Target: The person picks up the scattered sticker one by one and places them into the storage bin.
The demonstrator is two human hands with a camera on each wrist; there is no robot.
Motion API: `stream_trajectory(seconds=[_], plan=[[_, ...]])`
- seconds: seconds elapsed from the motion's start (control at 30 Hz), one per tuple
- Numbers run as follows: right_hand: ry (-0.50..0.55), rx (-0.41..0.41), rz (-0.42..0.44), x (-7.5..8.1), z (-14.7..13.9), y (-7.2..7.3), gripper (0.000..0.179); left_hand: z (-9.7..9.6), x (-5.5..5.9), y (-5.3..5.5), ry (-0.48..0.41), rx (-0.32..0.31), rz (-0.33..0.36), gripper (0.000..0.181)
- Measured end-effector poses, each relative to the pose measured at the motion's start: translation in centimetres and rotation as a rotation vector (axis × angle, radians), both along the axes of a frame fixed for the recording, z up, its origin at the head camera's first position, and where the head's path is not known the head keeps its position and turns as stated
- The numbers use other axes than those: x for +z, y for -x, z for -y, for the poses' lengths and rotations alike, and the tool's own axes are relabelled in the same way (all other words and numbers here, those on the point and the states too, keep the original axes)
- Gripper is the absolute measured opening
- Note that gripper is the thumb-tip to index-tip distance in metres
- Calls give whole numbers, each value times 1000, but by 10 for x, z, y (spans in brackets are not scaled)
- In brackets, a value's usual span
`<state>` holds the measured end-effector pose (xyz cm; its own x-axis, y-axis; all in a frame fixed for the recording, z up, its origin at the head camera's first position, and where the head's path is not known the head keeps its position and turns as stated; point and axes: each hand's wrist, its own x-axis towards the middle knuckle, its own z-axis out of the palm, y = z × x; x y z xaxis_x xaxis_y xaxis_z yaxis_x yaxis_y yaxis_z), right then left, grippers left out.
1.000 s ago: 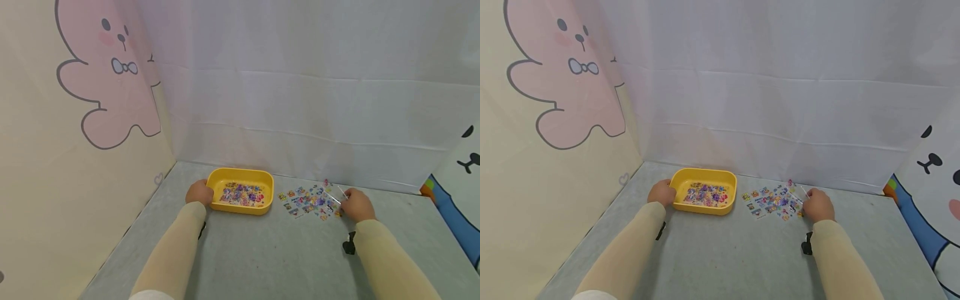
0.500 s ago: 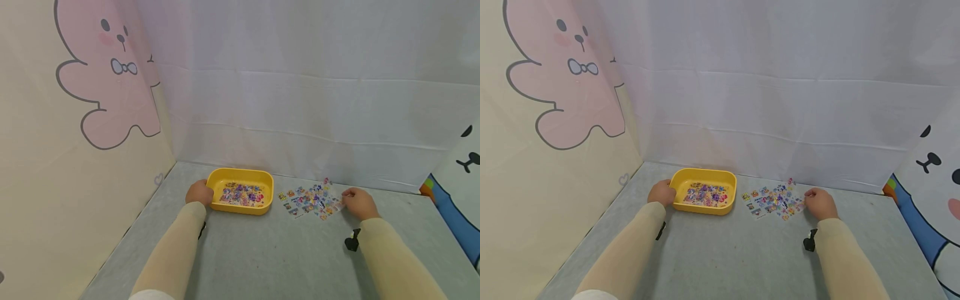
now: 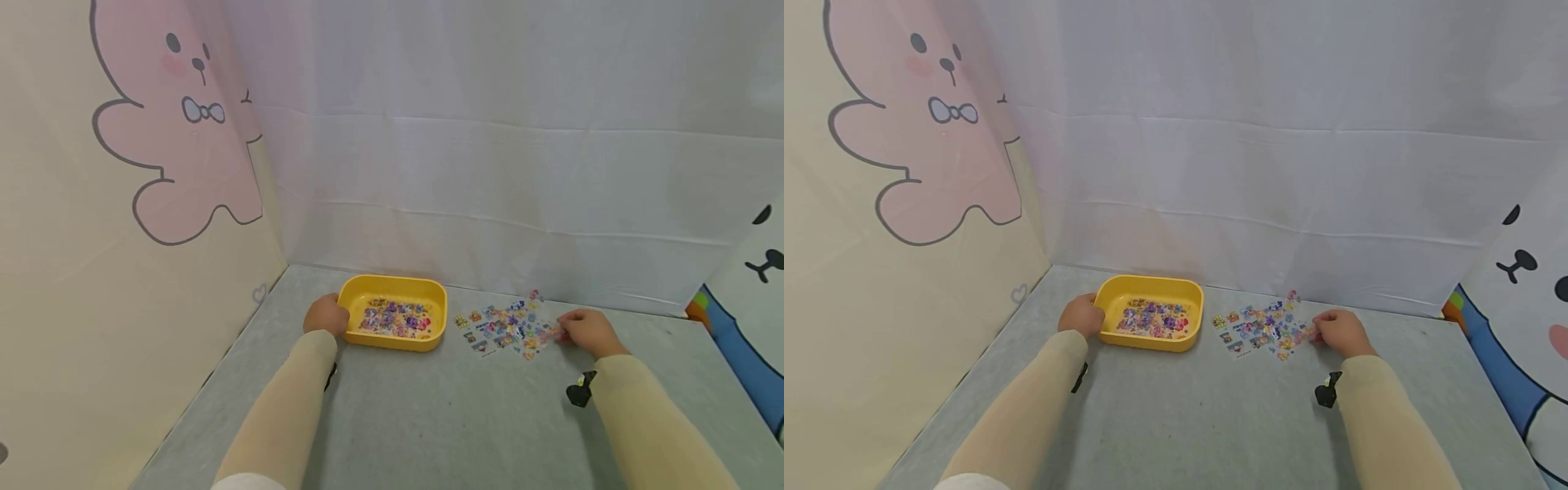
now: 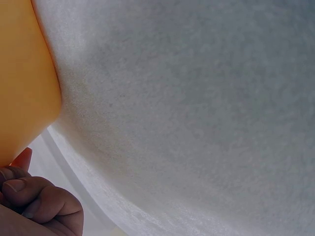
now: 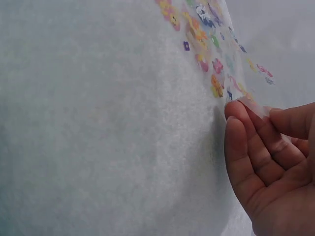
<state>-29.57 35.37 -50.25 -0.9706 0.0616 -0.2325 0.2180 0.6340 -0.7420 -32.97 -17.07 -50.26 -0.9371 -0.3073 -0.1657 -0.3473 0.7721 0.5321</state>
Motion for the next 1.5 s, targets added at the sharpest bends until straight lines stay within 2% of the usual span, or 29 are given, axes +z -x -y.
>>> stream_trajectory(seconds=[0.2, 0.5, 0.7, 0.97, 1.13, 1.27, 1.5], plan=[[168, -44, 60, 0, 0, 0, 36, -2, 0, 1, -2, 3, 4, 53], [258, -117, 77, -4, 1, 2, 37, -4, -1, 3, 1, 9, 2, 53], [341, -175, 50, -4, 5, 0, 37, -5, -1, 3, 5, -1, -5, 53], [376, -217, 36, -4, 9, -9, 38, -4, -5, 3, 6, -7, -13, 52], [438, -214, 17, -7, 13, -15, 41, -4, -3, 0, 7, -3, -12, 51], [469, -226, -3, -8, 29, -16, 43, -3, 0, -3, 10, 2, -10, 51], [440, -286, -15, -3, 65, -18, 40, -1, 1, -2, 20, 1, -7, 52]])
